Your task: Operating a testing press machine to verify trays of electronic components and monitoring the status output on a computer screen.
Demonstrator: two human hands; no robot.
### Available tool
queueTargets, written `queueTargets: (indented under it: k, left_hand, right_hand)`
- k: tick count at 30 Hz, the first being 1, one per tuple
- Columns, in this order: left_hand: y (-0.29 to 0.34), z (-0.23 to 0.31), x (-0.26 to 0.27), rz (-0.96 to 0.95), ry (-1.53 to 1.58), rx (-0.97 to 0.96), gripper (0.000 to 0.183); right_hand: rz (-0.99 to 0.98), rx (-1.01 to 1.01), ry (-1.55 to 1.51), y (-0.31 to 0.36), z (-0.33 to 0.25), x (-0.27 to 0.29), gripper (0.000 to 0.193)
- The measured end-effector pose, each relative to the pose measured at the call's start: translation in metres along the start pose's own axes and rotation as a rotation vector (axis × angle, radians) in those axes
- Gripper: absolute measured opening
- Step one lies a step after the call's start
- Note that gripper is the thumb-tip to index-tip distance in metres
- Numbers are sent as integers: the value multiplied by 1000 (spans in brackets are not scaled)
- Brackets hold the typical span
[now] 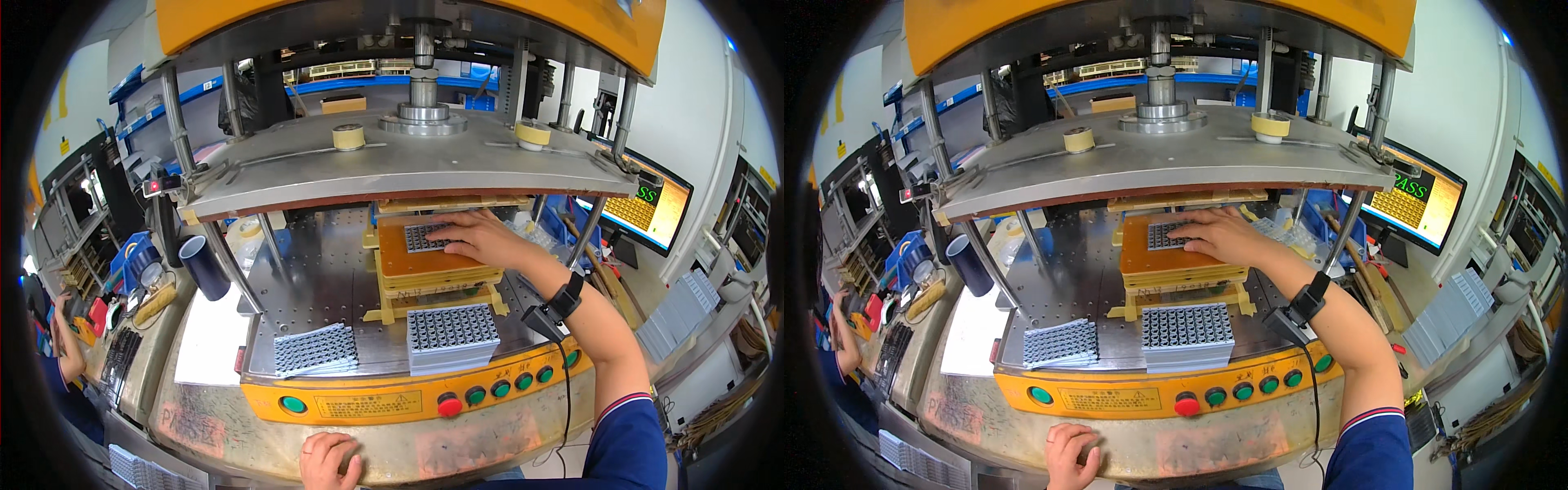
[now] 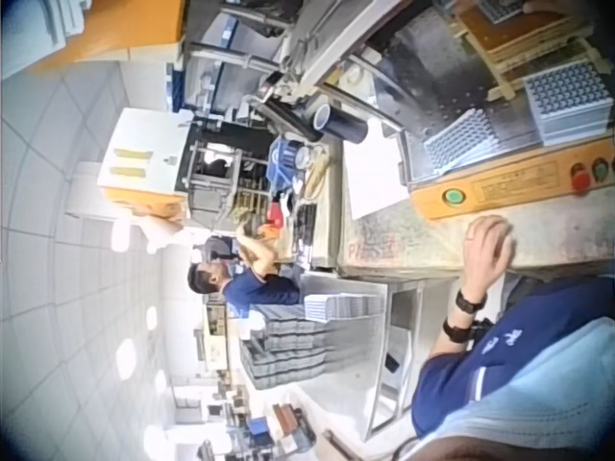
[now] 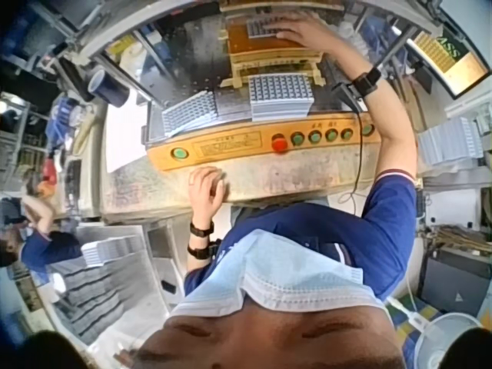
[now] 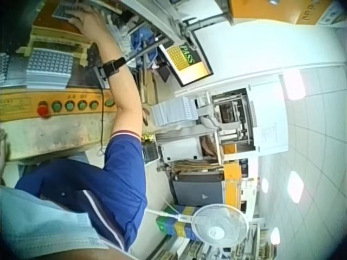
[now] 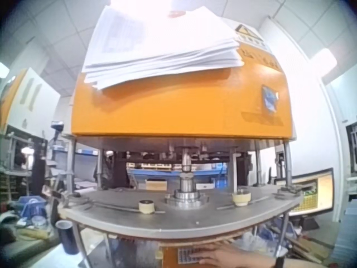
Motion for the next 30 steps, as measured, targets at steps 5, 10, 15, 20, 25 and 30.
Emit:
queueTargets:
  k: [5, 10, 15, 20, 25, 30]
  left_hand:
    - [-2, -2, 0, 28, 2, 16, 16]
    - [6, -12, -2, 49, 9, 102, 3]
    - [23, -22, 0, 65, -146, 211, 18]
    - [10, -8, 8, 177, -620, 224, 14]
    - [16, -19, 5, 190, -480, 286, 33]
    - [13, -20, -4, 88, -464, 255, 27]
  right_hand:
    - [-212, -48, -40, -9, 7, -7, 42]
    - [-91, -38, -44, 16, -10, 19, 58]
    - [-305, 326, -369, 105, -130, 61, 68]
    - [-494, 689, -696, 195, -212, 69, 53]
    - [-517, 674, -641, 204, -202, 58, 57]
    - [-589, 695, -667, 208, -200, 57, 56]
Point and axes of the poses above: each hand's wrist, its own y-axis away from the middle knuckle, its own x-axis out of the back of the hand, z = x × y, the point moved 6 cm from there along -y, towards the middle knuckle, and after that the axes turned 8 degrees about -x, right-handed, at the moved point
